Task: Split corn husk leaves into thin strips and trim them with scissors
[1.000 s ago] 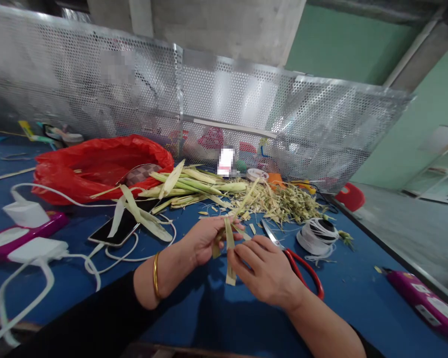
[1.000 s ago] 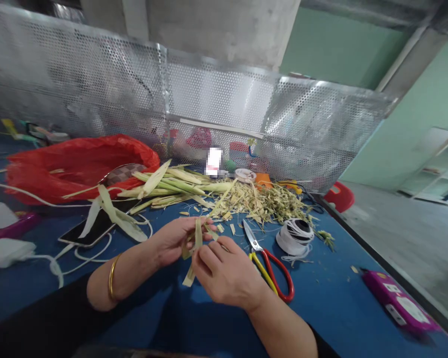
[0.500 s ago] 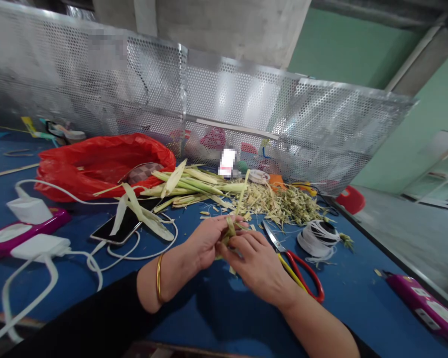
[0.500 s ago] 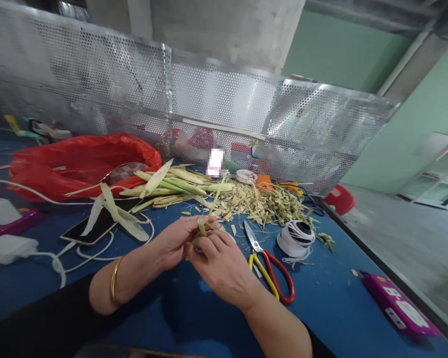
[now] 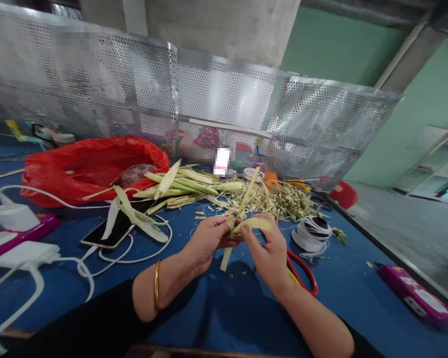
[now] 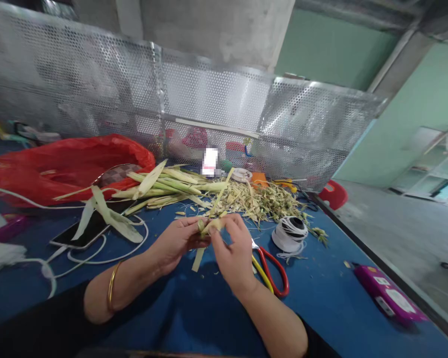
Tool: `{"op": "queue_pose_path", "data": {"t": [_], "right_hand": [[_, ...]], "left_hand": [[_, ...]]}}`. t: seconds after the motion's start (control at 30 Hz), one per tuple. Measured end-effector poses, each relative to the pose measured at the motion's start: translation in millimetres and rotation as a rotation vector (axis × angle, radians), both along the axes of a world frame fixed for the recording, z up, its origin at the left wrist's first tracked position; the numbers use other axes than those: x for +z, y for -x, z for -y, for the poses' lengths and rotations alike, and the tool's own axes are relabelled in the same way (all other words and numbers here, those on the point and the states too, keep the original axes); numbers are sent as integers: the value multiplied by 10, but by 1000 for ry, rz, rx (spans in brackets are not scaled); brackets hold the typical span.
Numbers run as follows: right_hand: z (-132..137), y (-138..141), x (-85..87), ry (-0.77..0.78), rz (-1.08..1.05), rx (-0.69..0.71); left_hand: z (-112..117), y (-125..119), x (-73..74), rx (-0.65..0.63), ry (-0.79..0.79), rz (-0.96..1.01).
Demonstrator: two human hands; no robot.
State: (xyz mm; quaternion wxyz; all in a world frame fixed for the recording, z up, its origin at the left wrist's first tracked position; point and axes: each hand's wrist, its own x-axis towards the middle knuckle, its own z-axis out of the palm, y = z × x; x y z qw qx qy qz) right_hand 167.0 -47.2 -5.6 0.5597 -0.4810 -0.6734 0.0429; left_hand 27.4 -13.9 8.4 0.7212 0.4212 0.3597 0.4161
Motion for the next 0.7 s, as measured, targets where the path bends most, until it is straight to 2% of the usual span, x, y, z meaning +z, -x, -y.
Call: {"op": "queue_pose_path", "data": {"t": [0.07,0.13,0.23,0.4,0.53,0.7], "right_hand": [[-65,-26,-36,203,-197,-29],[-116,-32,-70,397,-368,15],[-141,-13,-92,548,-520,106],[-131,2,-85,556,-480,122],[-169,-35,-116,574,-440,29],[-188,-64,-125,516,-386,-42]], "left_hand": [[4,-4,10,-1,-14,-34],[3,-13,9,24,-15,-48],[-8,-23,-11,79,-5,-69],[-25,-21,-25,120,-8,-84],[-21,-16,-14,68,-10,-69],[-9,-2,-10,47,-43,-43]]}}
